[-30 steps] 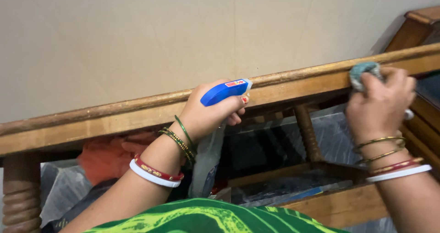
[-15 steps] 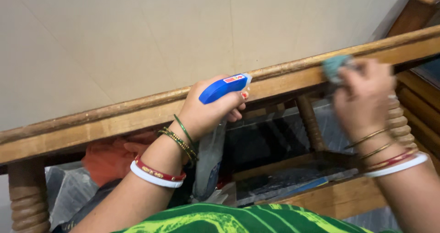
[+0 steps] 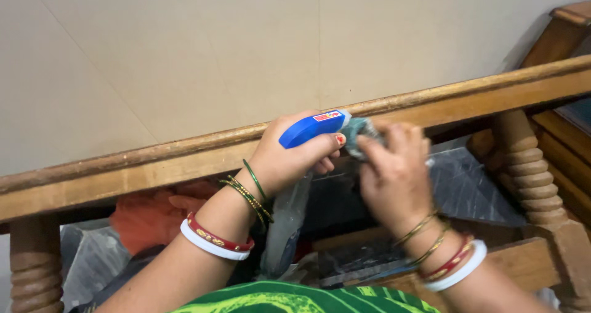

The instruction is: The person sprays a cleaning solution onto a wooden bed frame and wipes it with a cloth. They clean the horizontal rails and the turned legs of the frame, moving around the piece to reach different sections.

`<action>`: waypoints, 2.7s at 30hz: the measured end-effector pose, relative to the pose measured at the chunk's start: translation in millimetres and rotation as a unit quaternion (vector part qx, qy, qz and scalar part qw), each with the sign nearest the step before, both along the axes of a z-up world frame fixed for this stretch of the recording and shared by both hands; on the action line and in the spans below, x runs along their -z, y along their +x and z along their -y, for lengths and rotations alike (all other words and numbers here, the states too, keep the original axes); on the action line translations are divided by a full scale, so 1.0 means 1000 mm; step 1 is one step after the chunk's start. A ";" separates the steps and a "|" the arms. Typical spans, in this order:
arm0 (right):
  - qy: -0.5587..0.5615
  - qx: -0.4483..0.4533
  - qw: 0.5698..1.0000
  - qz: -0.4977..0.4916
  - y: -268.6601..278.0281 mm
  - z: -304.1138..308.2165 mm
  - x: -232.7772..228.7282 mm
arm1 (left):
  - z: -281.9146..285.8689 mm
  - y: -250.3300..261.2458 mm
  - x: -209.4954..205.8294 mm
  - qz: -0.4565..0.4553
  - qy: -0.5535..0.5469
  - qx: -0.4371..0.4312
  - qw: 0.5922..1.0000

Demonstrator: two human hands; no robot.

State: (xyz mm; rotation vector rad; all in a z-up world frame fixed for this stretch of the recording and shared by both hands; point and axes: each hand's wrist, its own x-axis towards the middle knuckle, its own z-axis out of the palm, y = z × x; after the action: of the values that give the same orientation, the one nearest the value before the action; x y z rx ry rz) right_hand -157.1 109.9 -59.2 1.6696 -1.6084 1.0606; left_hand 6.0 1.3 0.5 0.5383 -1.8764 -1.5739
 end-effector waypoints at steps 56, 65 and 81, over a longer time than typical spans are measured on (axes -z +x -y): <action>0.012 0.240 0.971 -0.013 -0.033 -0.011 0.020 | 0.019 0.108 0.023 -0.070 -0.031 -0.070 0.995; -0.010 0.073 0.997 -0.028 0.163 0.037 0.025 | 0.053 0.192 0.005 -0.060 0.047 -0.036 0.996; 0.005 0.108 0.994 0.019 0.194 0.050 0.039 | 0.062 0.267 0.004 -0.013 0.015 -0.028 0.999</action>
State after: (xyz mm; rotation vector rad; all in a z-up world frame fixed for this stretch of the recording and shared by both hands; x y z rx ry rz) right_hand 36.5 59.7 -98.1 1.4498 -1.7744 0.9804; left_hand 272.9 -60.3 -3.4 0.5745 -1.8056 -1.5681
